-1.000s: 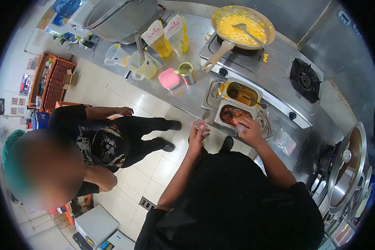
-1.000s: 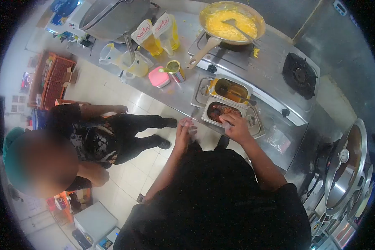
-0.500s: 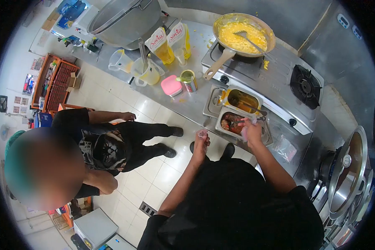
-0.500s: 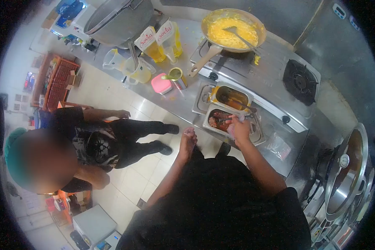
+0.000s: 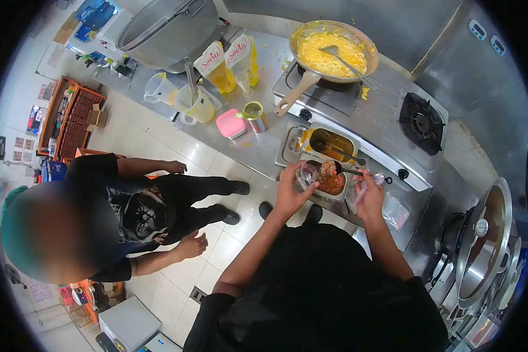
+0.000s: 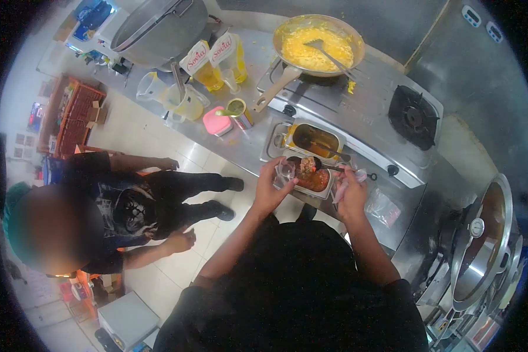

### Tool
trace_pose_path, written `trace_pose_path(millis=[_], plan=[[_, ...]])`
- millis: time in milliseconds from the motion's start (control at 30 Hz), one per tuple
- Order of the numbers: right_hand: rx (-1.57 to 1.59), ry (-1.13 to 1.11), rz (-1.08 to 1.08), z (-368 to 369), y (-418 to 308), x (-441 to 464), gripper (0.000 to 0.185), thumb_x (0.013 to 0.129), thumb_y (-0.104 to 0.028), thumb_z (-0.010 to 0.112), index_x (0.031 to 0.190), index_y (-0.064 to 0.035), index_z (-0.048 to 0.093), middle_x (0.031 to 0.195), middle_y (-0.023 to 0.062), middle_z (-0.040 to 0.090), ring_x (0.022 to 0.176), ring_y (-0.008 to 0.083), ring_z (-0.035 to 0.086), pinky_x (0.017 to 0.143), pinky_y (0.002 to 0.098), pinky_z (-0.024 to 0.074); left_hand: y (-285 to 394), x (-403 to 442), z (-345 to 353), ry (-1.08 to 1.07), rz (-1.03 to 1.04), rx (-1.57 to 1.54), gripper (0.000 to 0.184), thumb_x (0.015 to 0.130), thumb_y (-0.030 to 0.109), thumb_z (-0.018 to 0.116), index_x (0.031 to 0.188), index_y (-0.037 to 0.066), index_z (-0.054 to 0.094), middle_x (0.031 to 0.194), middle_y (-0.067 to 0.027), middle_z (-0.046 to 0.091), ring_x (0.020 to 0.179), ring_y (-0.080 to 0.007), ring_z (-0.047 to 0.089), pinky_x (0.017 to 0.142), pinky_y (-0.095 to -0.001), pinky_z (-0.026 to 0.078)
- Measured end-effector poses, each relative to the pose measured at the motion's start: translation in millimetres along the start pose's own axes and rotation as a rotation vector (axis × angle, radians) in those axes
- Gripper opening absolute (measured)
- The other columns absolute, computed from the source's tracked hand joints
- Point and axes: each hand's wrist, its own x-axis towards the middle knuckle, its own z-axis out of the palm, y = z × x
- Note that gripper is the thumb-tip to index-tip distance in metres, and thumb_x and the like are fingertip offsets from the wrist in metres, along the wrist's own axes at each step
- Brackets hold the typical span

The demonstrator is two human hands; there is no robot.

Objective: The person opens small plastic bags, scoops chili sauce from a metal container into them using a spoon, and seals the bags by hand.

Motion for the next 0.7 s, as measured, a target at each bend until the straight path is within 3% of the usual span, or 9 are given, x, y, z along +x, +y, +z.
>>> trace_pose_path(millis=[67, 133, 267, 300, 400, 467, 533, 600, 700], plan=[[0.004, -0.004, 0.004, 0.3, -12.4, -6.4, 0.01, 0.097, -0.015, 0.063, 0.101, -0.006, 0.063, 0.098, 0.0089, 0.07, 0.073, 0.0138, 0.064, 0.054, 0.0241, 0.0421, -0.4, 3.3, 9.3, -0.02, -0.028, -0.097, 0.066, 0.076, 0.019, 0.083, 0.133, 0.006, 0.053, 0.121, -0.0151, 0.058, 0.106, -0.0312, 0.056, 0.094, -0.0398, 0.046], [0.014, -0.012, -0.036, 11.0, -24.8, -19.6, 0.011, 0.097, -0.015, 0.063, 0.101, -0.0053, 0.063, 0.096, 0.0092, 0.071, 0.072, 0.013, 0.064, 0.053, 0.0238, 0.0419, 6.0, 6.3, 14.0, -0.036, -0.017, -0.117, 0.071, 0.075, 0.017, 0.084, 0.136, 0.005, 0.051, 0.115, -0.0142, 0.059, 0.098, -0.0289, 0.059, 0.087, -0.0362, 0.05], [-0.062, -0.033, -0.203, 26.3, -28.9, -34.8, 0.013, 0.098, -0.015, 0.061, 0.102, -0.0032, 0.065, 0.091, 0.0111, 0.072, 0.066, 0.0104, 0.061, 0.053, 0.0232, 0.0418, 21.9, 14.2, 16.5, -0.086, -0.013, -0.044, 0.072, 0.073, 0.016, 0.085, 0.136, 0.004, 0.051, 0.115, -0.0154, 0.061, 0.105, -0.0284, 0.062, 0.091, -0.0375, 0.05], [-0.06, -0.034, -0.209, 26.4, -32.1, -38.8, 0.013, 0.098, -0.015, 0.061, 0.102, -0.0032, 0.065, 0.091, 0.0111, 0.072, 0.066, 0.0104, 0.061, 0.053, 0.0232, 0.0418, 23.6, 16.3, 18.0, -0.07, 0.018, -0.041, 0.072, 0.074, 0.016, 0.084, 0.137, 0.003, 0.051, 0.109, -0.0138, 0.059, 0.097, -0.0266, 0.061, 0.084, -0.0365, 0.05], [-0.422, -0.156, -0.323, 22.7, -35.0, -48.8, 0.018, 0.099, -0.015, 0.061, 0.105, 0.0005, 0.066, 0.09, 0.0108, 0.07, 0.07, 0.0135, 0.063, 0.054, 0.0237, 0.0442, 25.7, 16.9, 21.1, -0.063, 0.044, -0.043, 0.07, 0.076, 0.016, 0.082, 0.137, 0.003, 0.05, 0.101, -0.0121, 0.057, 0.085, -0.0235, 0.059, 0.075, -0.0345, 0.05], [-0.677, -0.4, -0.856, 22.2, -30.0, -44.2, 0.014, 0.097, -0.01, 0.061, 0.104, 0.002, 0.067, 0.091, 0.0119, 0.071, 0.075, 0.0159, 0.067, 0.062, 0.0272, 0.0509, 26.2, 18.0, 20.0, -0.063, 0.038, -0.04, 0.07, 0.076, 0.014, 0.081, 0.137, 0.003, 0.05, 0.1, -0.0121, 0.056, 0.081, -0.022, 0.059, 0.071, -0.0337, 0.05], [-0.733, -0.446, -0.937, 31.5, -42.3, -52.7, 0.01, 0.093, -0.003, 0.065, 0.099, 0.0017, 0.069, 0.089, 0.0126, 0.072, 0.079, 0.0206, 0.071, 0.071, 0.0315, 0.055, 32.1, 18.3, 14.8, -0.172, -0.137, -0.152, 0.069, 0.075, 0.012, 0.081, 0.136, 0.003, 0.05, 0.111, -0.0138, 0.059, 0.094, -0.0246, 0.065, 0.078, -0.0326, 0.053], [-0.948, -0.592, -1.146, 32.3, -57.2, -59.9, 0.011, 0.087, 0.0, 0.068, 0.098, 0.0007, 0.071, 0.091, 0.0138, 0.073, 0.081, 0.0253, 0.072, 0.075, 0.0335, 0.0561, 27.3, 18.7, 24.4, -0.096, 0.009, -0.123, 0.067, 0.075, 0.009, 0.079, 0.136, 0.002, 0.05, 0.109, -0.0129, 0.058, 0.093, -0.0215, 0.065, 0.075, -0.0303, 0.054], [-0.98, -0.631, -1.178, 33.5, -61.8, -64.7, 0.014, 0.085, 0.001, 0.069, 0.098, 0.0004, 0.071, 0.093, 0.0138, 0.073, 0.082, 0.029, 0.072, 0.074, 0.0347, 0.0564, 25.3, 15.9, 26.8, -0.008, 0.043, -0.24, 0.064, 0.078, 0.009, 0.079, 0.135, 0.003, 0.052, 0.101, -0.0106, 0.057, 0.078, -0.016, 0.06, 0.064, -0.0279, 0.05]])
